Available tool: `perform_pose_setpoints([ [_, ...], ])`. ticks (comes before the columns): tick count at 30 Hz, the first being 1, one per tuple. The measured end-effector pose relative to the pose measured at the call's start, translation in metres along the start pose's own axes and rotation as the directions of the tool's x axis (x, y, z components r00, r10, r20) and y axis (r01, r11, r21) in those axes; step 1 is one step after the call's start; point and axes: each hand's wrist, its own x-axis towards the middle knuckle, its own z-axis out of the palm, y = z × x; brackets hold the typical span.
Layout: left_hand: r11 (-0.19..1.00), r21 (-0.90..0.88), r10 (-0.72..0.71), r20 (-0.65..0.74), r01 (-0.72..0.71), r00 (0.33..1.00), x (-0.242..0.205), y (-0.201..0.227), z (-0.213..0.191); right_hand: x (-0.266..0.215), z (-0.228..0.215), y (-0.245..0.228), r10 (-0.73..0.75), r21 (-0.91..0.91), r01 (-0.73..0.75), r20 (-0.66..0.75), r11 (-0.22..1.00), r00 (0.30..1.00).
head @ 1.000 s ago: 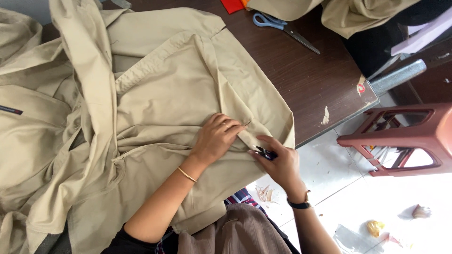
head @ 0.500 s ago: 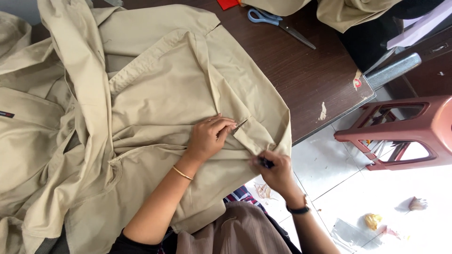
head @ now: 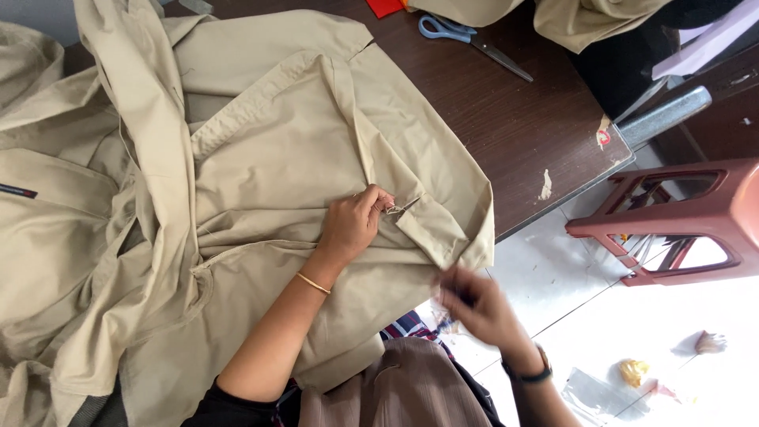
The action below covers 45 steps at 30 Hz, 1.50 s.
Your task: Trimming loose threads from a tan garment using thread nippers on a work table.
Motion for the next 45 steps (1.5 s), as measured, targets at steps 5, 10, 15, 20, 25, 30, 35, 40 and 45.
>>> perform_pose_setpoints([
  [5,0.991,-0.016,-0.133,0.055,0.134,0.990,0.007,0.008,-0.007,0.058,-0.001,0.000,-0.069,-0.493,-0.081,-0.278,0.866,0.958],
  [10,0.991,-0.016,-0.129,0.041,0.130,0.991,0.008,0.007,-0.007,0.087,0.017,0.011,0.075,-0.510,-0.207,-0.268,0.835,0.960],
  [15,0.992,-0.037,-0.122,0.037,0.123,0.992,0.005,0.000,0.000,0.092,0.023,0.015,0.079,-0.582,-0.220,-0.258,0.783,0.963],
  [20,0.993,-0.025,-0.111,0.034,0.112,0.993,0.004,-0.001,0.004,0.095,0.024,0.010,0.090,-0.606,-0.222,-0.240,0.764,0.967],
  [25,0.995,-0.003,-0.099,0.034,0.100,0.994,0.004,-0.004,0.005,0.098,0.025,0.003,0.106,-0.606,-0.225,-0.225,0.763,0.969],
  [30,0.995,0.022,-0.097,0.016,0.096,0.995,0.003,-0.007,0.009,0.096,0.024,0.001,0.088,-0.617,-0.202,-0.210,0.761,0.974],
  [35,0.994,0.013,-0.112,0.015,0.112,0.994,0.003,-0.004,0.006,0.094,0.024,-0.004,0.093,-0.575,-0.194,-0.200,0.795,0.975],
  [40,0.972,-0.109,-0.203,0.034,0.206,0.979,0.004,-0.004,0.000,0.089,0.016,0.003,0.124,-0.408,-0.204,-0.214,0.890,0.969],
  [45,0.969,-0.185,-0.145,0.107,0.163,0.984,0.014,0.015,-0.022,0.085,0.003,0.036,0.174,-0.111,-0.216,-0.304,0.970,0.937],
])
